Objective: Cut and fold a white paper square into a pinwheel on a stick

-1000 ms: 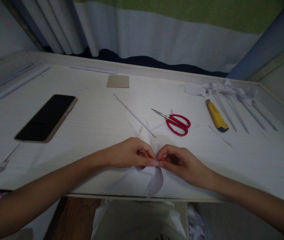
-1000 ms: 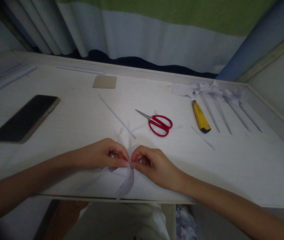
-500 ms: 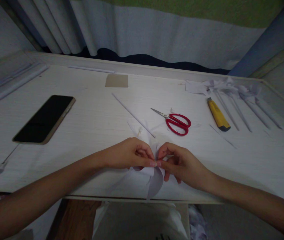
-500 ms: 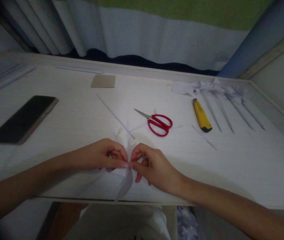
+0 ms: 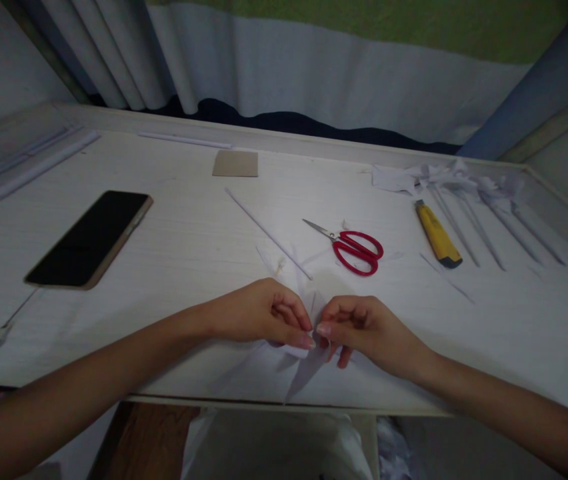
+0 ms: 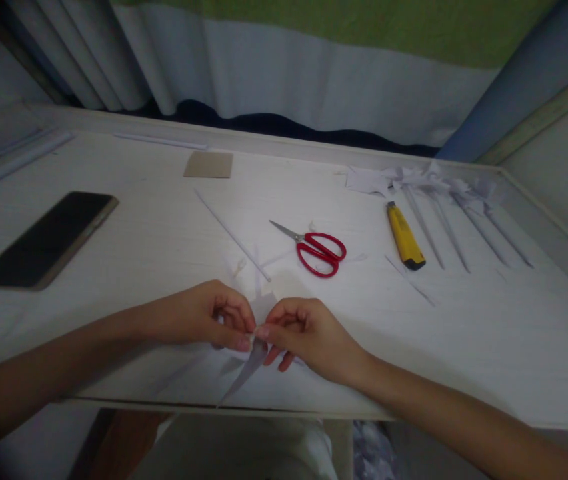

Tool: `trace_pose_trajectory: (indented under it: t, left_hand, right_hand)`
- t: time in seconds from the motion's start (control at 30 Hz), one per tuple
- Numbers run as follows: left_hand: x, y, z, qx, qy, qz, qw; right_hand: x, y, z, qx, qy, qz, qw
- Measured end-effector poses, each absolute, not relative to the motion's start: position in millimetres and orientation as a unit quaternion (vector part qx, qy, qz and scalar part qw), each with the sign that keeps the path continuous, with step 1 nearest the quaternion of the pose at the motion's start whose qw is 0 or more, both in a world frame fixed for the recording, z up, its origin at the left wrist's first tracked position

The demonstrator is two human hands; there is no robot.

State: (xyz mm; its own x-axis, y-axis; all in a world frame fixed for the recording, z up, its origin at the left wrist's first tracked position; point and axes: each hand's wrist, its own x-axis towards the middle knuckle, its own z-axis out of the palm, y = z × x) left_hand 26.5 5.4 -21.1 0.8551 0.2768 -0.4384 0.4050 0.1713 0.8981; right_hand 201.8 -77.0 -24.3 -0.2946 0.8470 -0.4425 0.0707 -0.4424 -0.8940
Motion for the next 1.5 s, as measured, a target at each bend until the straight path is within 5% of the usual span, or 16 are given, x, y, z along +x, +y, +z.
trace_pose_trajectory:
  t: [0.5, 1.2, 1.5]
  left_hand:
    - [26, 7, -20, 0.618, 0.268, -0.035, 0.739]
    - [27, 6, -19, 0.593, 0.289, -0.068, 0.748]
    - [24, 5, -21, 0.588, 0.301, -0.056, 0.749]
  right_hand:
    - [208, -79, -28, -0.509, -0.439, 0.689, 0.270]
    - [205, -76, -19, -0.532, -0.754, 0.302, 0.240]
    - [202, -66, -29, -0.515, -0.679, 0.449, 0.269]
